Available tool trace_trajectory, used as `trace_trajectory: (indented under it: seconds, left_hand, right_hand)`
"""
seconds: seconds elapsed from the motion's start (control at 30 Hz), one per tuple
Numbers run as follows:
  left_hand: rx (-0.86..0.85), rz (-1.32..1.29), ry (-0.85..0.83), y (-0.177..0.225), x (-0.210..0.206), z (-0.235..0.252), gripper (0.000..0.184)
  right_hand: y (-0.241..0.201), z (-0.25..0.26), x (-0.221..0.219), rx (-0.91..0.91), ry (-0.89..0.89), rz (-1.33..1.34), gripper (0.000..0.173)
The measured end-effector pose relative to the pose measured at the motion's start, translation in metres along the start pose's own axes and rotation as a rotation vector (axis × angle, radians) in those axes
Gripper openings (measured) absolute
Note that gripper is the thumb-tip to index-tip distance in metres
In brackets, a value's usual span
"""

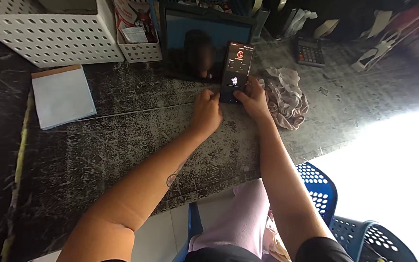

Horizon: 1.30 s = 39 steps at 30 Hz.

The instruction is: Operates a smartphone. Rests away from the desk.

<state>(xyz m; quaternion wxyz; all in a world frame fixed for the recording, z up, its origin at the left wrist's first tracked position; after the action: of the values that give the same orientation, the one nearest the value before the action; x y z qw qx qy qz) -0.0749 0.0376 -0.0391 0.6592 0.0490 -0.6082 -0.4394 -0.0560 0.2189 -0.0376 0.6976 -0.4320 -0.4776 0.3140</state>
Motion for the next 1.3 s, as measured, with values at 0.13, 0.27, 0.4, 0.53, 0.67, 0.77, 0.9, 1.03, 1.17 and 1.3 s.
trace_trajectory:
  seconds: [0.13,0.27,0.4,0.53,0.67,0.77,0.9,1.03,1.17,1.3]
  left_hand:
    - [-0.002,0.002,0.002,0.001,0.001,0.000,0.037]
    - [0.015,0.009,-0.005,0.001,0.002,0.000,0.037]
    - [0.023,0.023,-0.020,0.001,0.001,0.000,0.037]
    - [0.006,0.012,0.001,0.001,0.001,0.000,0.036]
    - [0.000,0.004,0.003,0.001,0.000,0.000,0.036]
    - [-0.004,0.007,0.016,0.000,0.000,-0.001,0.035]
    - [0.000,-0.002,0.008,0.000,0.000,0.000,0.036]
    - [0.007,-0.008,-0.006,0.001,0.002,-0.001,0.036]
    - [0.006,0.001,-0.009,0.001,0.002,0.000,0.037]
    - [0.016,0.002,-0.015,0.001,0.001,0.000,0.036]
  right_hand:
    - [-0.004,-0.002,0.000,0.030,-0.116,0.024,0.093]
    - [-0.007,-0.003,-0.007,-0.020,-0.026,-0.261,0.122]
    - [-0.005,-0.003,-0.006,-0.018,-0.032,-0.245,0.113]
    - [-0.007,-0.003,-0.001,0.011,-0.102,0.084,0.082]
    - [-0.007,-0.003,0.001,0.002,-0.098,0.080,0.082]
    - [-0.007,-0.003,0.001,-0.024,-0.098,0.071,0.083]
    - [-0.007,-0.003,0.002,-0.009,-0.098,0.093,0.083]
    - [-0.008,-0.003,0.002,0.004,-0.103,0.073,0.083]
    - [-0.009,-0.004,0.001,-0.005,-0.095,0.083,0.083]
    - [-0.006,-0.002,-0.003,-0.023,-0.041,-0.033,0.097]
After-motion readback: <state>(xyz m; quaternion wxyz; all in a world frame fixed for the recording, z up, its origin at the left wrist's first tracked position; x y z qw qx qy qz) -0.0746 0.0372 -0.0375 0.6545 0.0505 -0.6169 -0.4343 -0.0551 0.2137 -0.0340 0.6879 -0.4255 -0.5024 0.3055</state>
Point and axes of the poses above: each hand's wrist, its own z-axis towards the middle knuckle, its own x-axis out of the back of the hand, y = z × x, the point moved 5 cm from there along z, towards the middle knuckle, and after that the axes turned 3 degrees about y, right-handed, at the moved point
